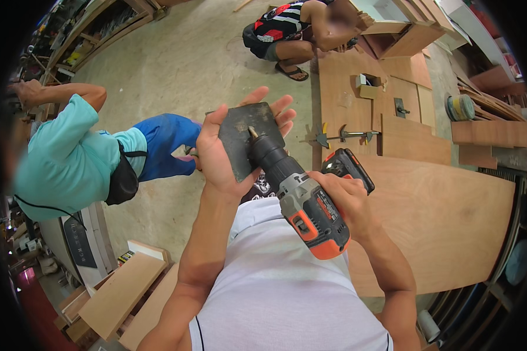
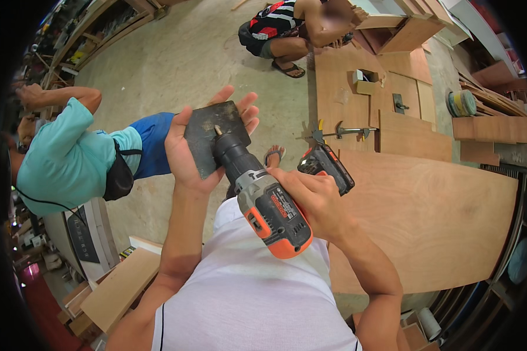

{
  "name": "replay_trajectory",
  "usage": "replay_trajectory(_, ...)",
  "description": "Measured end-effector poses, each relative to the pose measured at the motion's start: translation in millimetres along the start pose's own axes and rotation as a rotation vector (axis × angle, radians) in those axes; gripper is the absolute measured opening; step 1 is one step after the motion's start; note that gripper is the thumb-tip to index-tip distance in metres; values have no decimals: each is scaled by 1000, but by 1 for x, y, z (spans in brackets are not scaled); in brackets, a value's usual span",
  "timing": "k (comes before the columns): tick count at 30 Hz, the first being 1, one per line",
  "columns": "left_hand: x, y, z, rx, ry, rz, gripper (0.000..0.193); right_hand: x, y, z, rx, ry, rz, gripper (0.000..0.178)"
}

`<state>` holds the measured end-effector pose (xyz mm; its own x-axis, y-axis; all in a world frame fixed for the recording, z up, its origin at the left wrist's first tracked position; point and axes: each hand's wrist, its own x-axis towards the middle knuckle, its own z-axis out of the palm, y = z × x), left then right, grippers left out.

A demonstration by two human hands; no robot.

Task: The person drills a hole into a small dark metal plate using a cordless drill, then uses a lighter to heat the drilled area. The person inspects the plate after heating.

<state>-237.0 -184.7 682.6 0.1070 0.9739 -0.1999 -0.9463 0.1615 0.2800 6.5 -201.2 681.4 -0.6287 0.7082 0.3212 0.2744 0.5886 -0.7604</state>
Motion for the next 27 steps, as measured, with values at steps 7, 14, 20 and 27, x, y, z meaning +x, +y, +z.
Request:
replay_trajectory(7, -3, 2, -9, -61, 39, 39, 65, -5, 6, 1, -2, -28, 10, 53)
replay_trajectory(14, -2, -1, -14, -77, 74, 33, 58, -6, 11, 1, -31, -67, -20, 55)
replay_trajectory(20, -1, -3, -17, 11, 110, -13, 58, -5, 9, 2, 4, -83, 9, 55)
replay_trajectory(27, 0, -7, -20, -42, 105, -13, 61, -7, 9, 4, 12, -61, -15, 55)
